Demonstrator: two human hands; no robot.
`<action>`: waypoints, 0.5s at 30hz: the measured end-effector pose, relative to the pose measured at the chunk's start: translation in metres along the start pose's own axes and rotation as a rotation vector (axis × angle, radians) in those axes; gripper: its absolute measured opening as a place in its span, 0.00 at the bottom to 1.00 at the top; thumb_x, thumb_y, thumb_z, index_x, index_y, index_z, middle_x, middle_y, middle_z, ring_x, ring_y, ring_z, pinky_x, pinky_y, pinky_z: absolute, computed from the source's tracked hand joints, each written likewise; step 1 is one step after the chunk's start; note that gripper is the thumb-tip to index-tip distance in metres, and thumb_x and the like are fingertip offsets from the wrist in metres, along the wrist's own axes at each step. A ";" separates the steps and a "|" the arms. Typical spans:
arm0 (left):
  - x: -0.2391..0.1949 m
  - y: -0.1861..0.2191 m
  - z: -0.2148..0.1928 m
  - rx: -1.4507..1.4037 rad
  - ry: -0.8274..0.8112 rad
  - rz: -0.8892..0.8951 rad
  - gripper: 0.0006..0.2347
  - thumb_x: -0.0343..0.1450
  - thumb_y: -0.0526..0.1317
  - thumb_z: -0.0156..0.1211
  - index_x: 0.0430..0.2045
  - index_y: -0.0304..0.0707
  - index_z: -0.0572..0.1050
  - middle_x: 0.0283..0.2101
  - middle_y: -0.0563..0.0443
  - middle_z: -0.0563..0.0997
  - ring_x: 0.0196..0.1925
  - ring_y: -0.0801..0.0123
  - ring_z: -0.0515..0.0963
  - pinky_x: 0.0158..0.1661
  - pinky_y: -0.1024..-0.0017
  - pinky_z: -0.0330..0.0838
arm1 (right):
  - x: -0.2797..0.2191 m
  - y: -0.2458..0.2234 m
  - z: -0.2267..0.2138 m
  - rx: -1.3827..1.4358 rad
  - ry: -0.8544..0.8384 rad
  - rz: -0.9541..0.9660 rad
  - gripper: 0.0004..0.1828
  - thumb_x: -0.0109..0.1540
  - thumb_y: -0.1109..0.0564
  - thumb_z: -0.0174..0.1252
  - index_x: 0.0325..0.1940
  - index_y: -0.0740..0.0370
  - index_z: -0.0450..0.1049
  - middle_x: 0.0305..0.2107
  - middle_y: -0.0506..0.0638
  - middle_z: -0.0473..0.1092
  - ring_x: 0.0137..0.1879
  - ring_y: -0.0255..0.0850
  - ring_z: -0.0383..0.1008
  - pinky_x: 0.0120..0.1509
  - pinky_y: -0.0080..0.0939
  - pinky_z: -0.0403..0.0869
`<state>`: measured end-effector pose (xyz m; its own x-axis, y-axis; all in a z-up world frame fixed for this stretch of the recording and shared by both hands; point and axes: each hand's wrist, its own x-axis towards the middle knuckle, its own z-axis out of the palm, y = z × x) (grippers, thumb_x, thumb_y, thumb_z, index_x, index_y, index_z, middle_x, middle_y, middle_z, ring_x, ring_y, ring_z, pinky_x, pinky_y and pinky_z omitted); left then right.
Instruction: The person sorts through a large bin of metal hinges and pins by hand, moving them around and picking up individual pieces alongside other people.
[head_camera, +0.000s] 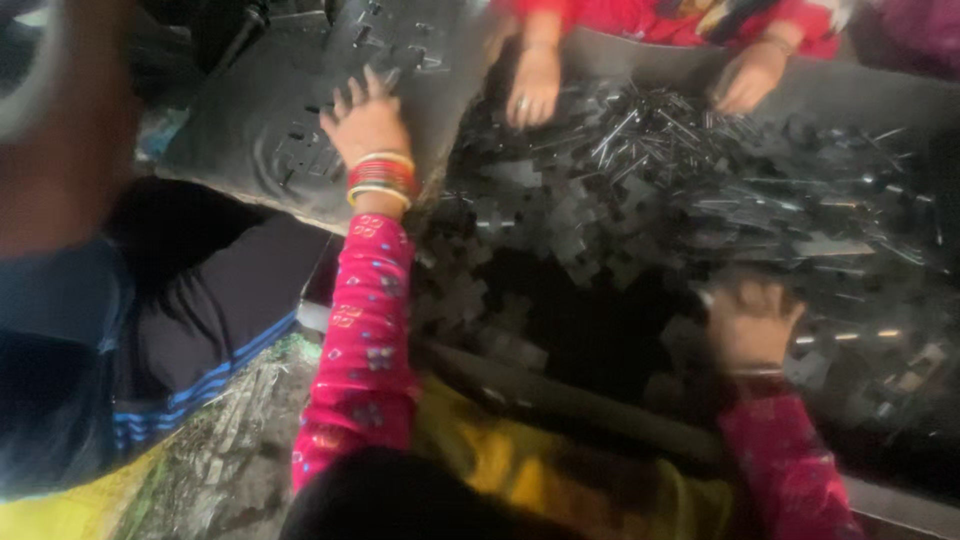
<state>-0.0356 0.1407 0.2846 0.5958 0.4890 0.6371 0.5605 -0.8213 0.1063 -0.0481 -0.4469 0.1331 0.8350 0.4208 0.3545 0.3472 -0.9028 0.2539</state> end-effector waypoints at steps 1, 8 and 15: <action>-0.003 0.011 -0.006 0.067 0.045 0.014 0.28 0.71 0.56 0.54 0.64 0.42 0.63 0.62 0.40 0.74 0.63 0.48 0.71 0.57 0.39 0.60 | 0.000 0.004 0.003 0.087 0.094 0.009 0.14 0.63 0.50 0.63 0.53 0.50 0.79 0.56 0.56 0.70 0.66 0.55 0.67 0.66 0.74 0.68; -0.101 0.156 -0.032 -0.339 -0.188 0.530 0.10 0.66 0.45 0.59 0.35 0.43 0.81 0.34 0.45 0.85 0.41 0.50 0.84 0.43 0.49 0.71 | -0.008 0.006 -0.025 1.324 0.259 0.588 0.13 0.70 0.56 0.65 0.56 0.63 0.77 0.45 0.49 0.78 0.47 0.44 0.78 0.53 0.44 0.76; -0.267 0.200 0.099 -0.241 -0.646 0.989 0.11 0.74 0.38 0.51 0.44 0.41 0.81 0.47 0.44 0.83 0.55 0.46 0.79 0.56 0.43 0.69 | -0.033 -0.003 -0.127 2.096 0.203 1.091 0.18 0.60 0.51 0.62 0.55 0.52 0.77 0.42 0.47 0.80 0.47 0.40 0.81 0.45 0.39 0.77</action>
<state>-0.0252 -0.1251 0.0604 0.9234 -0.3827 0.0308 -0.3819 -0.9238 -0.0289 -0.1309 -0.4464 0.2354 0.9499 -0.2009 -0.2396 -0.1123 0.4959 -0.8611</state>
